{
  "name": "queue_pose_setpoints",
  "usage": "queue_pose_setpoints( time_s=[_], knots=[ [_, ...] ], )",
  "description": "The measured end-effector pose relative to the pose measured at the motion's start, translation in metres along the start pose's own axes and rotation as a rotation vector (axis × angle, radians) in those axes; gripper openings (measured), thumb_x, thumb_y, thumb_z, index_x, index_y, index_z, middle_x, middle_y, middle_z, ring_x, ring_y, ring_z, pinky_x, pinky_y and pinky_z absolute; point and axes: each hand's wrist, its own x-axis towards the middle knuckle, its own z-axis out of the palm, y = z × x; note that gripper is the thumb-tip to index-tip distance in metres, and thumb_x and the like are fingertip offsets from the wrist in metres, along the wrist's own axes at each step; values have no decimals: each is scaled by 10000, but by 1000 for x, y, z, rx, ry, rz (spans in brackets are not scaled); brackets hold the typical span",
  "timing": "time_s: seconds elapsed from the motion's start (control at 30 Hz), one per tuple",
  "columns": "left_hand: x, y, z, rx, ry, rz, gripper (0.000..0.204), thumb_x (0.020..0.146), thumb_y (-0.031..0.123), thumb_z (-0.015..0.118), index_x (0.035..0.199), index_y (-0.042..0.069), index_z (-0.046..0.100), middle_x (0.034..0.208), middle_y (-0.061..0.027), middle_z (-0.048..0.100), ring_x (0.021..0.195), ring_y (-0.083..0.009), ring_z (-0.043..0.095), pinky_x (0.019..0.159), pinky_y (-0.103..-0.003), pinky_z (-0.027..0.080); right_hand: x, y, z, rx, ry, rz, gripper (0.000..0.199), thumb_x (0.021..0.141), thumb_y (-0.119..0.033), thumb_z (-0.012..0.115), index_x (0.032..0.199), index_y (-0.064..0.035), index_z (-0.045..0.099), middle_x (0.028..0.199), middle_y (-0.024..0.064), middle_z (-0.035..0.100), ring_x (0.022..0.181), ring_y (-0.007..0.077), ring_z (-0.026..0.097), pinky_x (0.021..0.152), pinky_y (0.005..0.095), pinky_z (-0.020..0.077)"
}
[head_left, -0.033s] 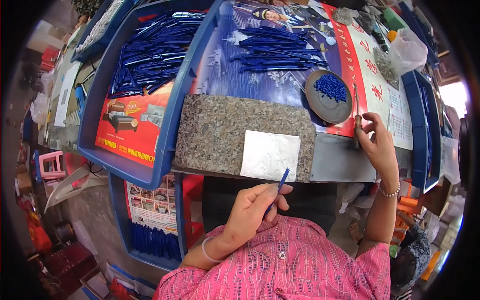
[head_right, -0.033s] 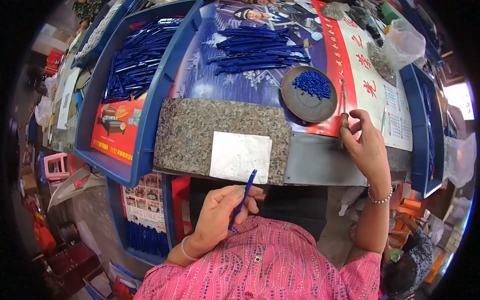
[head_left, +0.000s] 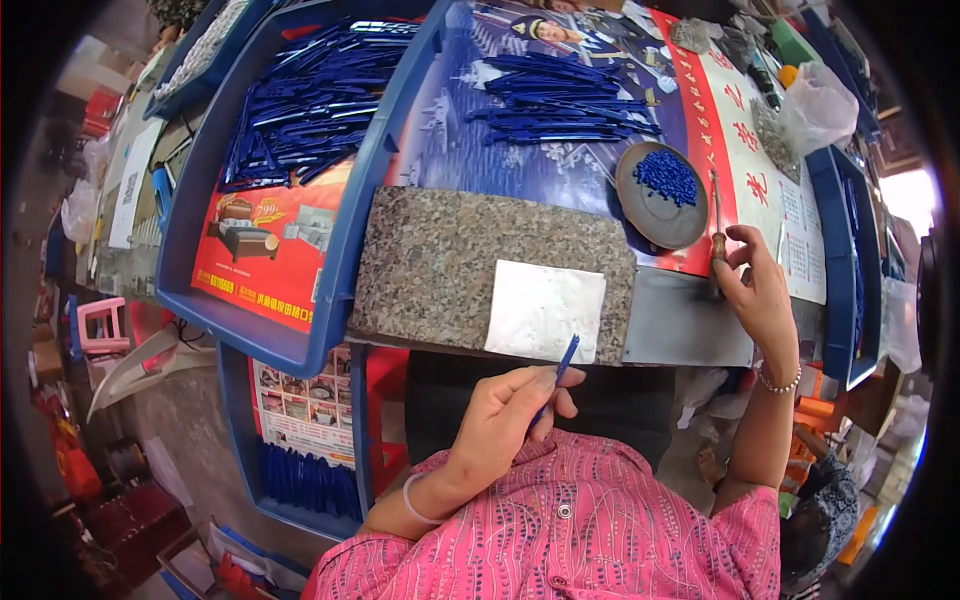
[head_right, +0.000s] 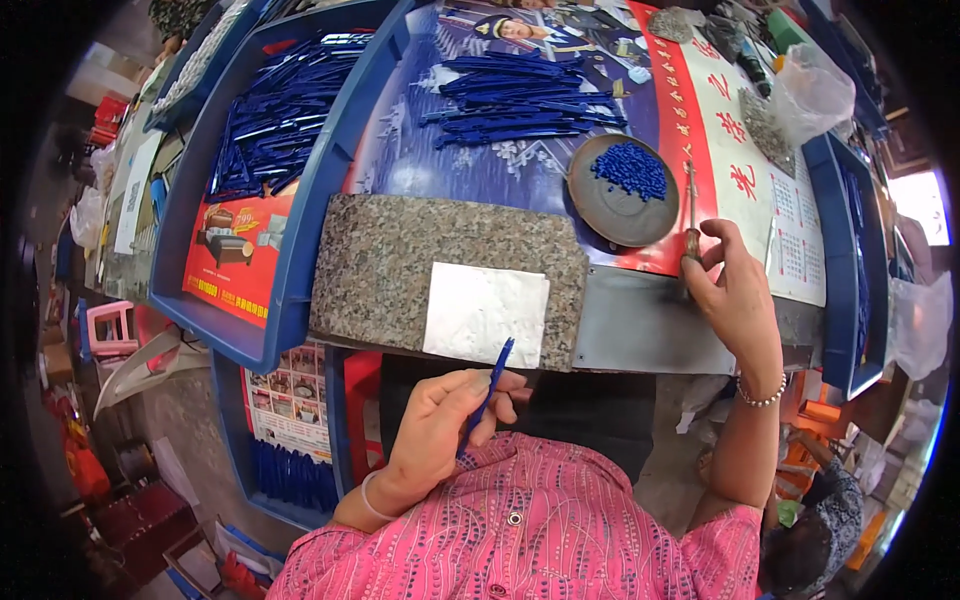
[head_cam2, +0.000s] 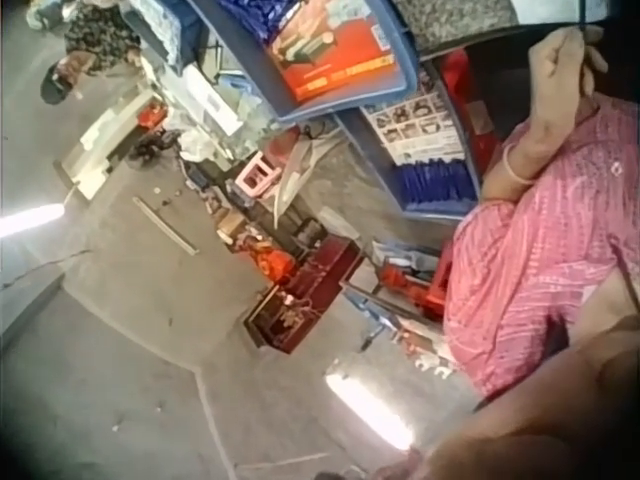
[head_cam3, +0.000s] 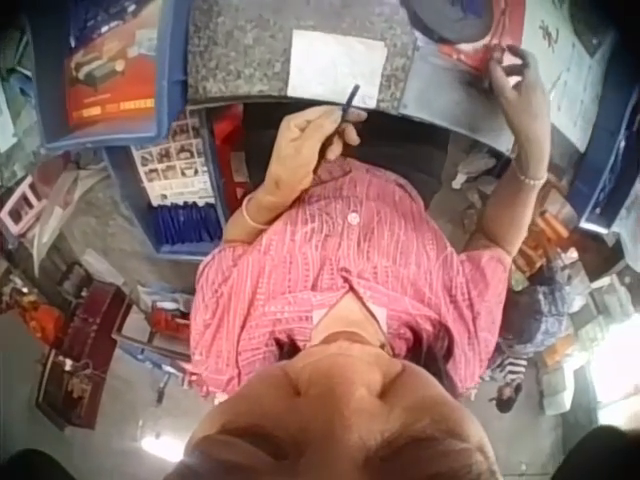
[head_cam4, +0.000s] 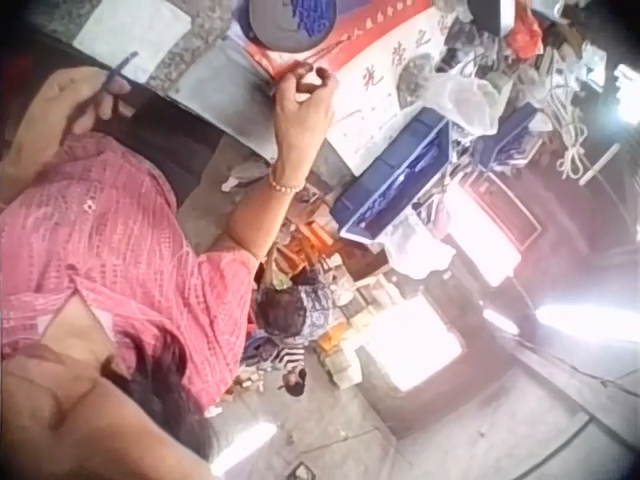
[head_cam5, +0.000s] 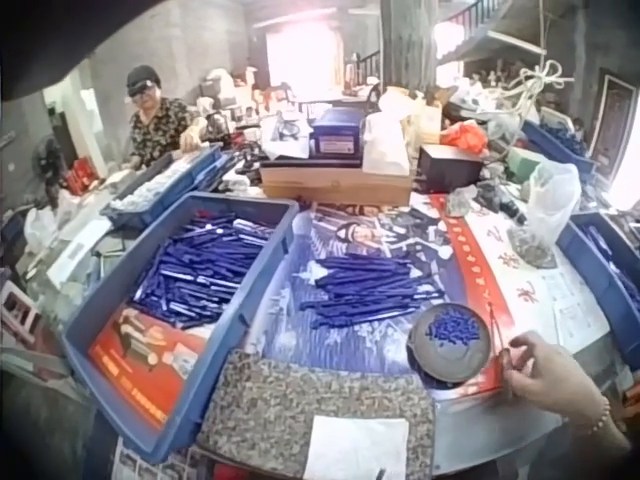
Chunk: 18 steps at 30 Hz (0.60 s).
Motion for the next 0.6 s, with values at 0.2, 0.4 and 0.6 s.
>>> queue_pose_setpoints(
  time_s=[0.2,0.4,0.6],
  knots=[
    [0,1,-8,80,46,18,206,895,74,513,1037,-45,601,811,-65,616,548,-48,465,534,-165,386,19,3,9,17,-81,62,396,760,-65,537,1137,15,446,665,70,545,523,124,476,532,281,395],
    [2,0,-10,-59,30,-37,175,880,66,554,1014,-41,590,846,-85,631,582,-82,571,527,-187,456,6,14,-10,1004,-18,278,296,783,-122,555,1032,10,466,783,42,518,477,10,399,378,118,276],
    [7,0,-9,1,43,-91,192,904,122,529,975,-40,604,777,-86,642,496,-77,557,462,-182,440,-45,-42,11,1393,-178,8,199,891,-195,495,925,-14,421,859,119,465,418,45,409,406,157,380]
  ],
)
